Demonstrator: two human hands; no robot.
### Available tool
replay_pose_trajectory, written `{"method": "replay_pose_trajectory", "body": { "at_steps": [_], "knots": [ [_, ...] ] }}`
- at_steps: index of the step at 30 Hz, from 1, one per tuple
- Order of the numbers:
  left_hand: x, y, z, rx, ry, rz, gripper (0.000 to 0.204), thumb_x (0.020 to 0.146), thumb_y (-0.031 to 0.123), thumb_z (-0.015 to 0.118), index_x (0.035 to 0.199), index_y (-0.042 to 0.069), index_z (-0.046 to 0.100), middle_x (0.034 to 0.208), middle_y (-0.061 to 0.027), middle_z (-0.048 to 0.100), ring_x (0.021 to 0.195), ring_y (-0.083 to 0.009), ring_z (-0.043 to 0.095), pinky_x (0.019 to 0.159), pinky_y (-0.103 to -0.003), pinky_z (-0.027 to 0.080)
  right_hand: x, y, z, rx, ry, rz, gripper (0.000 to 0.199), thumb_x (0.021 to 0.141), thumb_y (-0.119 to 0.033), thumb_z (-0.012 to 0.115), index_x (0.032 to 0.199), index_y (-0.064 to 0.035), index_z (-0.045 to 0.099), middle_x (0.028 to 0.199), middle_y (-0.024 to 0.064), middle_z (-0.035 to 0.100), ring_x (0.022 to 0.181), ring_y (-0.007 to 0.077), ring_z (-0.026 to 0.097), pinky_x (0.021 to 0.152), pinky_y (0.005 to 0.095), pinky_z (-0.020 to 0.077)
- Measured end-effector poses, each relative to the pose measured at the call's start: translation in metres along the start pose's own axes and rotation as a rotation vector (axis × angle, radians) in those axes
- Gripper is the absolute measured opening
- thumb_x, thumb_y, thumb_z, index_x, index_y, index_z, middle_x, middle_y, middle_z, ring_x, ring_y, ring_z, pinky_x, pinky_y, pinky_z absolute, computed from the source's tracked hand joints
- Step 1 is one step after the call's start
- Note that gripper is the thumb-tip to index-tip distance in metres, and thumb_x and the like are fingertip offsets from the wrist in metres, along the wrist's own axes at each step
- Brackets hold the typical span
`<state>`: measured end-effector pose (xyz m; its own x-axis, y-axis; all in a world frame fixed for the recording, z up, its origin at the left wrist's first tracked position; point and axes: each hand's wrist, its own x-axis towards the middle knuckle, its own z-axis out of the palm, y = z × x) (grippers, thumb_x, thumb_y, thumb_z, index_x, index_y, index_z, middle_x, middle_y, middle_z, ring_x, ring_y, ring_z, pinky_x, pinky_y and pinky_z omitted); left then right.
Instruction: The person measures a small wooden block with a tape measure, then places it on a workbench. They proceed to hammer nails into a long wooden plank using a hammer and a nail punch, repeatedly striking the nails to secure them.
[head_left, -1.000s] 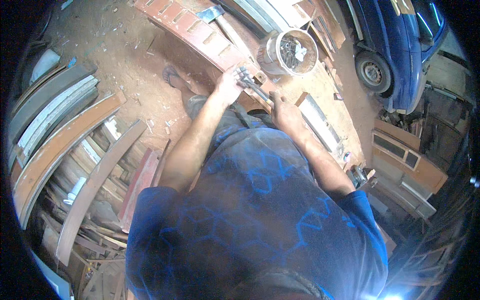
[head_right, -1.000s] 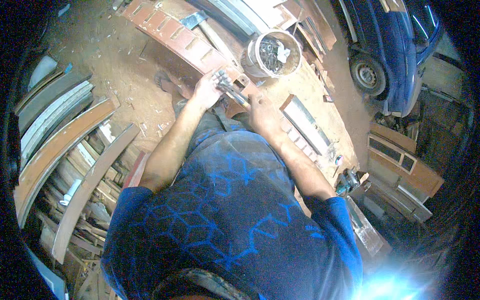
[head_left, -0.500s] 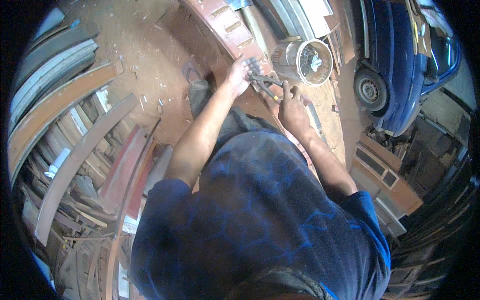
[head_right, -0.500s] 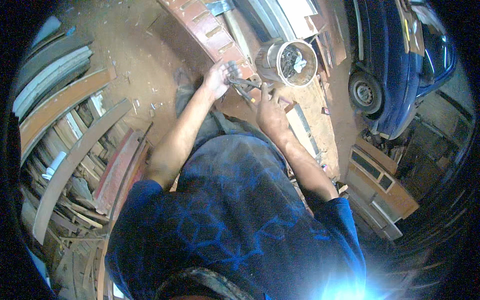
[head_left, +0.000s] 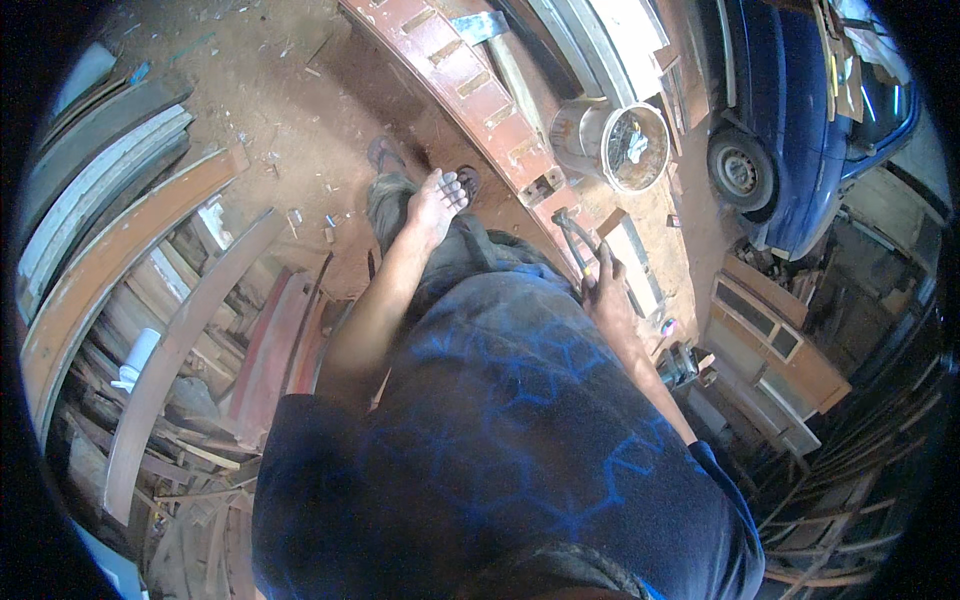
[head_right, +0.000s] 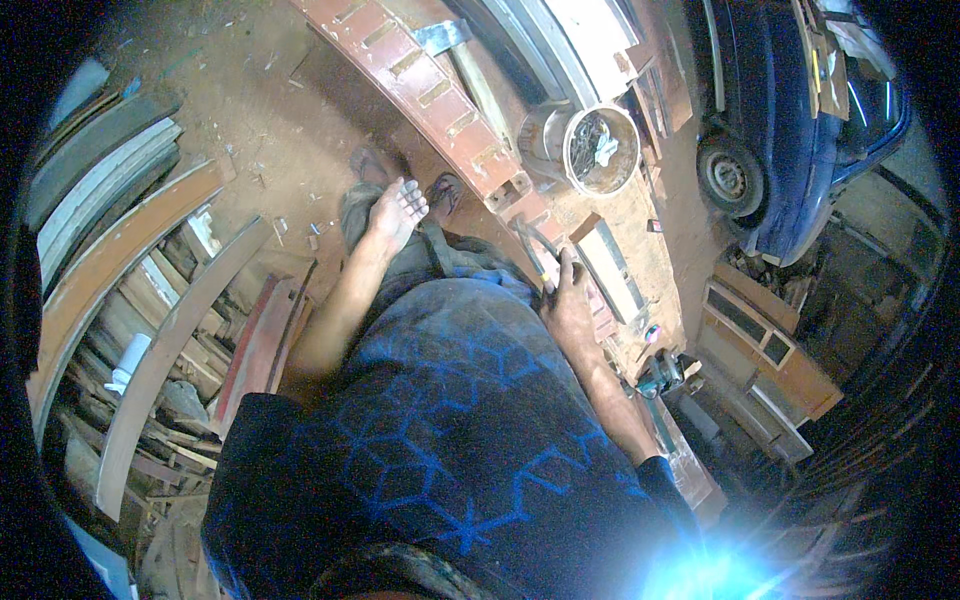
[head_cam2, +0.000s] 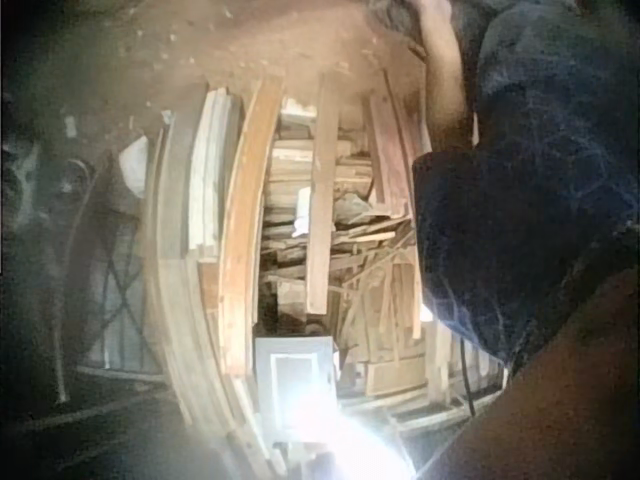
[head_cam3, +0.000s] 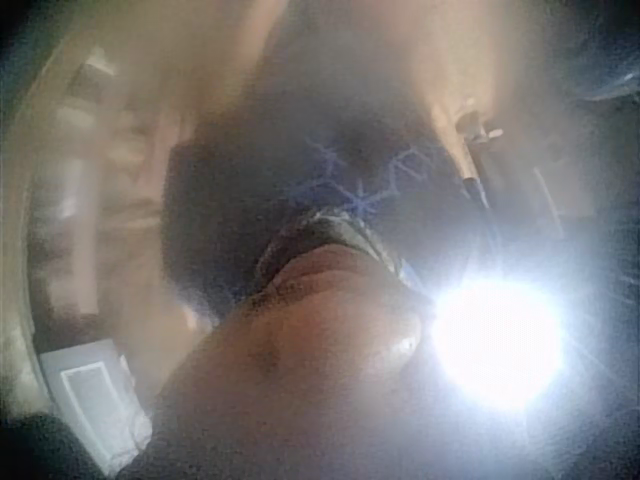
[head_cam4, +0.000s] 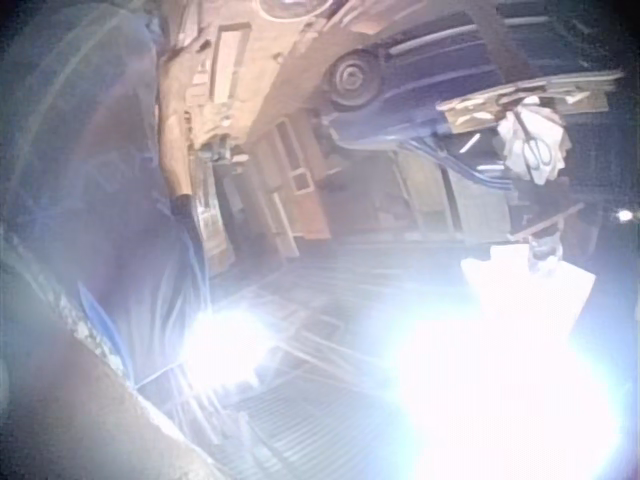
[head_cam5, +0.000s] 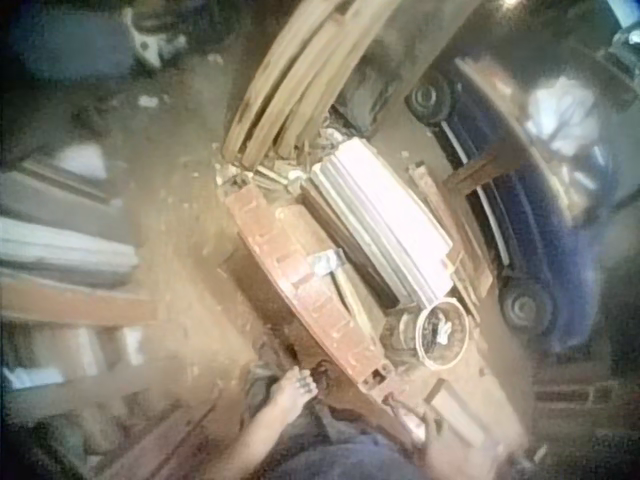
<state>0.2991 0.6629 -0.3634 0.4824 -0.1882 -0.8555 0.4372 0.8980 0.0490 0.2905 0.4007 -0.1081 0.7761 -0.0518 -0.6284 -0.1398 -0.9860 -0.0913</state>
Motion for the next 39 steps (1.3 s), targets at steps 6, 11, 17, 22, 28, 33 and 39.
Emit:
{"method": "replay_pose_trajectory", "body": {
  "at_steps": [6,11,17,22,28,33,39],
  "knots": [
    [0.002,-0.01,0.08,1.158,-0.03,0.931,0.032,0.098,0.03,0.066,0.092,0.001,0.077,0.084,-0.014,0.074,0.077,-0.0264,0.072,0.075,-0.039,0.055,-0.013,0.015,0.017,0.006,-0.014,-0.004,0.072,0.097,-0.01,0.063,0.158,-0.0037,0.026,0.139,0.0343,0.04,0.118,0.0548,0.056,0.102,0.0568,0.0506],
    [0.051,-0.006,0.11,1.912,-0.339,1.268,0.018,0.09,0.012,0.06,0.095,0.005,0.075,0.098,-0.017,0.075,0.095,-0.0332,0.073,0.083,-0.044,0.058,-0.021,0.056,0.033,0.094,0.025,-0.046,0.075,0.094,-0.012,0.065,0.158,-0.0038,0.027,0.138,0.0375,0.041,0.116,0.0558,0.057,0.098,0.0561,0.0531],
    [0.059,-0.002,0.123,2.591,-0.516,1.335,0.019,0.087,0.012,0.06,0.096,0.007,0.076,0.096,-0.0131,0.076,0.093,-0.0272,0.075,0.081,-0.042,0.06,-0.032,0.122,0.058,0.198,0.12,-0.11,0.074,0.092,-0.013,0.068,0.156,-0.0043,0.031,0.137,0.0373,0.044,0.115,0.0552,0.059,0.098,0.0564,0.0533],
    [0.049,-0.021,0.133,2.764,-0.402,1.246,0.02,0.088,0.013,0.06,0.101,0.005,0.073,0.093,-0.0133,0.077,0.087,-0.0276,0.076,0.077,-0.041,0.061,-0.035,0.185,0.067,0.24,0.124,-0.13,0.077,0.091,-0.012,0.069,0.157,-0.0044,0.031,0.139,0.0369,0.045,0.121,0.0533,0.056,0.101,0.0544,0.0517],
    [0.042,-0.033,0.136,2.867,-0.25,1.174,0.022,0.09,0.012,0.059,0.107,0.002,0.07,0.095,-0.0157,0.076,0.091,-0.0288,0.076,0.079,-0.042,0.061,-0.049,0.258,0.073,0.32,0.095,-0.094,0.081,0.09,-0.011,0.071,0.157,-0.0017,0.028,0.143,0.0358,0.042,0.131,0.052,0.048,0.108,0.0523,0.0452],
    [0.021,-0.052,0.16,2.126,-0.32,1.65,0.028,0.093,0.024,0.062,0.11,0.003,0.063,0.095,-0.0243,0.071,0.092,-0.0424,0.071,0.081,-0.052,0.056,-0.052,0.314,0.094,0.344,0.184,-0.127,0.081,0.089,-0.009,0.072,0.156,0.0017,0.027,0.147,0.0377,0.038,0.136,0.0532,0.042,0.113,0.0512,0.041],
    [-0.041,-0.111,0.289,1.678,-0.385,1.385,0.028,0.095,0.026,0.062,0.109,0.003,0.067,0.097,-0.021,0.072,0.096,-0.0356,0.07,0.086,-0.044,0.055,-0.058,0.336,0.1,0.384,0.19,-0.088,0.075,0.091,-0.019,0.072,0.152,0.0053,0.036,0.138,0.0358,0.051,0.129,0.0507,0.05,0.108,0.0515,0.0429]
  ]
}}
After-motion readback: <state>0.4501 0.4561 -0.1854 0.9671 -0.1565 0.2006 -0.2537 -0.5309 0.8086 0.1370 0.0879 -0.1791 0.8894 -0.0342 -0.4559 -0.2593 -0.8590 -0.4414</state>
